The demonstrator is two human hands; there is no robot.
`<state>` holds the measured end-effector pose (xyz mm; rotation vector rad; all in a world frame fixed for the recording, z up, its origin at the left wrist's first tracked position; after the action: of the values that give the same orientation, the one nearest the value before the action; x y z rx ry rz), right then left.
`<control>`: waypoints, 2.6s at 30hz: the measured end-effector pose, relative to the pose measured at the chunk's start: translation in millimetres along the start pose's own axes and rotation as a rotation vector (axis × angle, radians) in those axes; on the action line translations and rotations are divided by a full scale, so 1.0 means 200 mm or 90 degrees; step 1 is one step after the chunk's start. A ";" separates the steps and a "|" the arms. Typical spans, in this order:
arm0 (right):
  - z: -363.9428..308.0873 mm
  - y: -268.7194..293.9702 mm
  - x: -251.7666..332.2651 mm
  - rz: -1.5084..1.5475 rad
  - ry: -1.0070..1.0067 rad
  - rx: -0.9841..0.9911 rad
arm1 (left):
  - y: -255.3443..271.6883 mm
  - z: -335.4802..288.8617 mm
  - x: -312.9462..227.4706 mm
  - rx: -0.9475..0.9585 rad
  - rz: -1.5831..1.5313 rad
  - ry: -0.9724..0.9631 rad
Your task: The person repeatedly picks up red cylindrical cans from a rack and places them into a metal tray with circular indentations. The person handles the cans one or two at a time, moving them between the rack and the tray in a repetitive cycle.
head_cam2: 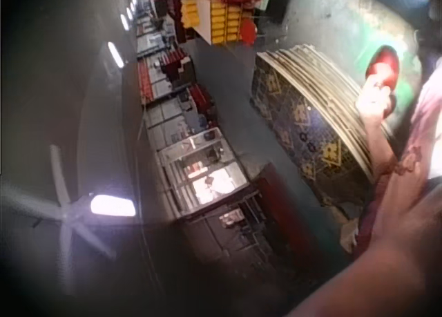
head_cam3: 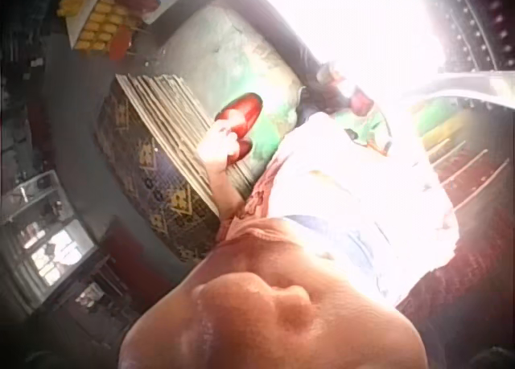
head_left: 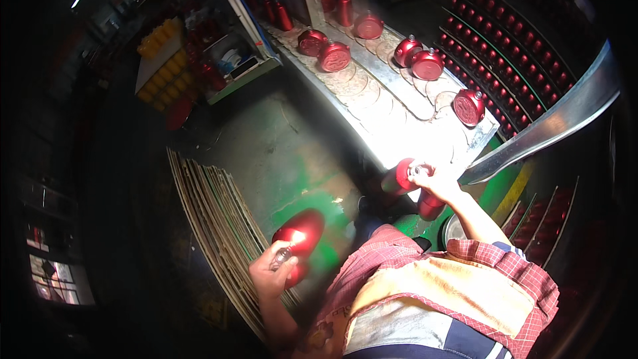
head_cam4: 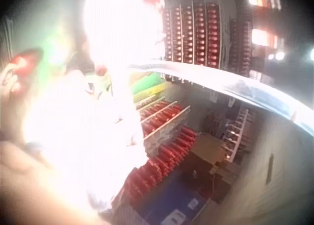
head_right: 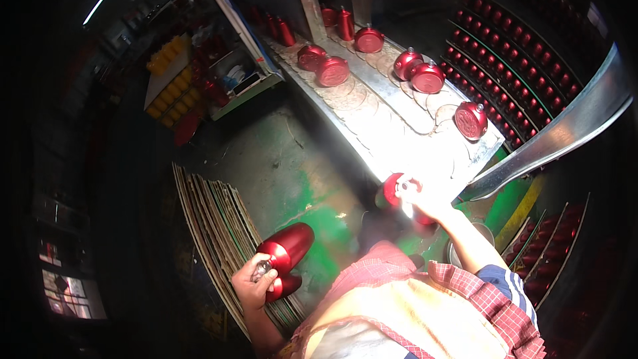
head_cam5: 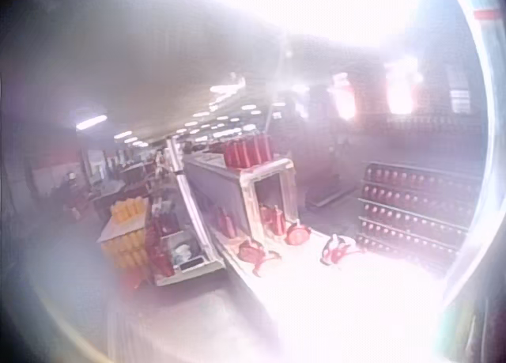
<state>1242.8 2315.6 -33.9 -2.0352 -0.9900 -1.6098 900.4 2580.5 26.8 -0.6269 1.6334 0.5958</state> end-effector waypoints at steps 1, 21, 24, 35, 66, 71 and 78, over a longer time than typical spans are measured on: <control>0.06 0.06 0.00 -0.052 -0.015 -0.048 | -0.10 0.23 0.00 0.035 0.014 -0.014; 0.59 0.33 0.07 -0.083 -0.248 -0.419 | -1.69 2.31 -0.07 0.691 0.190 -0.009; 0.46 0.35 0.03 -0.075 -0.312 -0.490 | -1.57 2.66 -0.41 0.669 0.082 0.019; 0.06 0.62 -0.60 0.221 -0.198 -0.742 | -2.49 4.07 -0.39 0.384 -0.078 -0.172; 1.55 1.78 -0.07 -0.224 0.279 -0.731 | -1.66 2.99 -0.30 0.340 0.014 -0.095; 0.76 1.57 0.00 0.057 0.332 -0.663 | -1.92 2.44 -0.14 0.400 -0.102 0.035; -0.81 1.12 -0.55 -0.013 0.131 -0.922 | -2.53 1.29 -0.08 0.811 -0.122 0.107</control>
<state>1278.6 2022.3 -60.6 -2.3855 0.5037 -2.8904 1435.8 2394.3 -13.2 0.1358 1.7043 -0.6663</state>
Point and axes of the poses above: each hand's wrist, its own z-axis towards the middle knuckle, its own y-axis out of the back of the hand, x = y × z, the point moved 7 cm from there along z, towards the middle knuckle, and after that the axes turned 1 degree about x, right-handed, at the moved point
